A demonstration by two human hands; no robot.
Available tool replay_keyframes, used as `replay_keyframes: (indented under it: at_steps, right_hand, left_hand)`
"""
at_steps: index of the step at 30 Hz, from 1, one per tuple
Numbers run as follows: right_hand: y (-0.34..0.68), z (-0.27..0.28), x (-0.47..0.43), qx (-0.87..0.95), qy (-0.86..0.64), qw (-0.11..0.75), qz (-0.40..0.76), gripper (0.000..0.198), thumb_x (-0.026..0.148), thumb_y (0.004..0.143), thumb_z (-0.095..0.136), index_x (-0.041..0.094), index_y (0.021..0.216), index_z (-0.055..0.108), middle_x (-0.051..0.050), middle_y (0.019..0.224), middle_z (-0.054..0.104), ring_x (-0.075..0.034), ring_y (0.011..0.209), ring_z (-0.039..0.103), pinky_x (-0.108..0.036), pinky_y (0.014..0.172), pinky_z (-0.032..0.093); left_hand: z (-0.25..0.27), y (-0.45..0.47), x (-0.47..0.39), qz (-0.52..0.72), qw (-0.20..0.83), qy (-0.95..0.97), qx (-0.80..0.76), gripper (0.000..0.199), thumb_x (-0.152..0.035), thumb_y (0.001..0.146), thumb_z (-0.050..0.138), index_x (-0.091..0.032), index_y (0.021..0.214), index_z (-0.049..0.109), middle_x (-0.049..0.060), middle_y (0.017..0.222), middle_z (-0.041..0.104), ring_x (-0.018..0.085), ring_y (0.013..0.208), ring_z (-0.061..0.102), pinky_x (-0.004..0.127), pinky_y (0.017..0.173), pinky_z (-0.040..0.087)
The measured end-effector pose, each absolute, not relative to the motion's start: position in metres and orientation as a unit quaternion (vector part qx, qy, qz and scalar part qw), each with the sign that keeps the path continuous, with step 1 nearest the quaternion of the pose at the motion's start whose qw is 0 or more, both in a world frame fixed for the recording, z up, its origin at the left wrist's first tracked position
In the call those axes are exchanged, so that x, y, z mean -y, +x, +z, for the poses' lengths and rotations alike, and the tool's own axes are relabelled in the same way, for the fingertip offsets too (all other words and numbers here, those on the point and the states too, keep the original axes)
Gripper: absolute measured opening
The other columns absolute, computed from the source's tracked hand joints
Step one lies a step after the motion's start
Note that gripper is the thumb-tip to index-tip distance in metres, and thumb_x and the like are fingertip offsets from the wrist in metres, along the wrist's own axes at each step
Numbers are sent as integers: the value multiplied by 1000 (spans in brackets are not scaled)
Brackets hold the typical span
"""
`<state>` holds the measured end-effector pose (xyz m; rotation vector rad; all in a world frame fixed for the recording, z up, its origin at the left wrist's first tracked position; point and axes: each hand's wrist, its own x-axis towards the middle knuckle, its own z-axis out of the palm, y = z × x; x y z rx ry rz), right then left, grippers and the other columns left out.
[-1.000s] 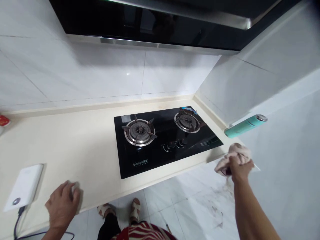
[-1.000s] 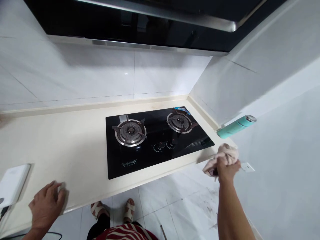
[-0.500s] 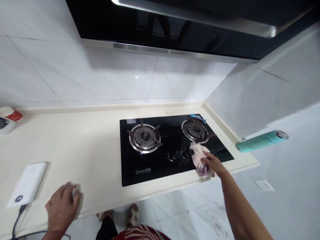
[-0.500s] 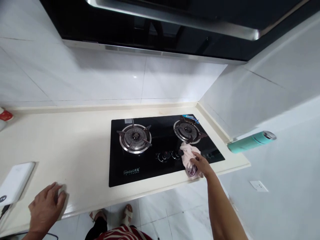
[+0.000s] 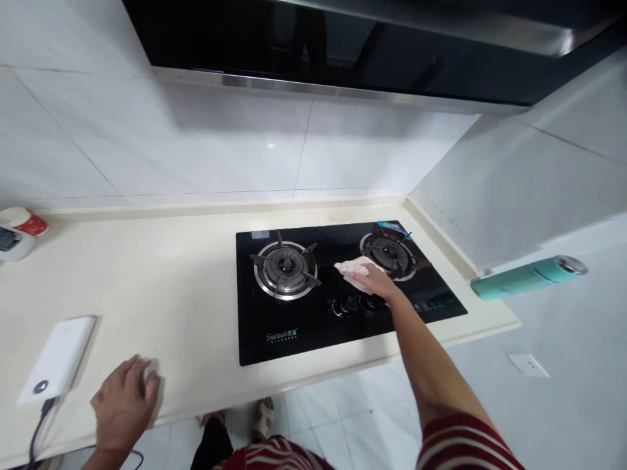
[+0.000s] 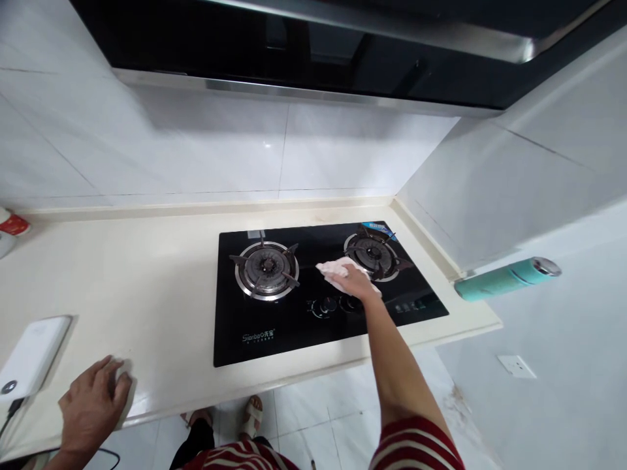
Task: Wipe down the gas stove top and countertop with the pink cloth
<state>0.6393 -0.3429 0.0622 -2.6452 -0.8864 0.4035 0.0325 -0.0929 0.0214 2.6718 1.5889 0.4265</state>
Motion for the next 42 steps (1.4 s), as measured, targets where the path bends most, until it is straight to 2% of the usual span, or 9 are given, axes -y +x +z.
replay_keyframes:
  at_steps: [2, 6, 11, 16, 23, 28, 33, 37, 42]
  right_hand:
    - [621, 62, 305, 348, -919, 100, 155, 71, 68, 75, 65, 20, 128, 59, -14, 125, 66, -32, 114, 61, -40, 96, 47]
    - [594, 61, 259, 410, -893, 69, 175, 59, 57, 71, 72, 21, 117, 63, -13, 122, 66, -31, 116, 59, -38, 96, 45]
    - [588, 65, 278, 470, -860, 66, 188, 42, 46, 71, 73, 20, 103, 63, -9, 113, 66, -27, 107, 60, -35, 89, 47]
    - [570, 71, 303, 546, -814, 64, 187, 31, 37, 68, 74, 21, 92, 63, -4, 103, 65, -23, 102, 58, -34, 91, 44]
    - [524, 60, 311, 561, -814, 54, 139, 36, 39, 72, 69, 19, 100, 62, -10, 112, 62, -29, 108, 54, -43, 96, 38]
    - [471, 48, 313, 570, -812, 121, 43, 27, 37, 73, 69, 19, 91, 59, -10, 99, 60, -28, 97, 54, -40, 88, 39]
    - [373, 33, 293, 586, -779, 218, 44, 33, 39, 68, 75, 23, 90, 57, -7, 95, 59, -29, 95, 51, -42, 86, 39]
    - [332, 26, 279, 584, -768, 254, 61, 42, 40, 71, 75, 24, 107, 59, -8, 106, 61, -31, 103, 51, -45, 90, 40]
    - [388, 27, 291, 498, -826, 262, 18, 41, 37, 76, 68, 19, 113, 63, -14, 122, 61, -34, 118, 51, -49, 104, 36]
  left_hand:
    - [21, 31, 93, 137, -5, 856, -499, 42, -45, 93, 34, -18, 109, 62, 16, 131, 61, 35, 124, 54, 51, 97, 43]
    - [20, 29, 91, 137, 2, 858, -496, 41, -44, 95, 35, -18, 109, 64, 15, 130, 62, 33, 124, 54, 49, 98, 42]
    - [18, 26, 91, 153, 12, 858, -490, 39, -43, 95, 38, -19, 108, 66, 13, 129, 63, 30, 123, 54, 46, 99, 40]
    - [13, 21, 91, 151, 19, 860, -488, 37, -40, 95, 41, -19, 111, 67, 14, 132, 61, 31, 124, 52, 47, 98, 40]
    - [10, 20, 92, 149, 32, 858, -491, 34, -36, 92, 47, -18, 111, 67, 15, 133, 60, 32, 125, 51, 50, 99, 39]
    - [12, 22, 93, 146, 34, 855, -496, 32, -34, 91, 48, -18, 111, 67, 15, 134, 59, 32, 125, 50, 50, 100, 38]
    - [11, 21, 91, 149, 35, 857, -493, 30, -34, 92, 49, -19, 111, 66, 14, 134, 59, 31, 124, 51, 49, 100, 39]
    - [13, 22, 90, 151, 36, 856, -492, 31, -35, 92, 48, -18, 111, 66, 15, 132, 60, 31, 125, 52, 48, 100, 40]
    - [15, 23, 89, 148, 41, 859, -488, 33, -37, 93, 46, -17, 111, 66, 15, 132, 60, 32, 128, 50, 50, 102, 40]
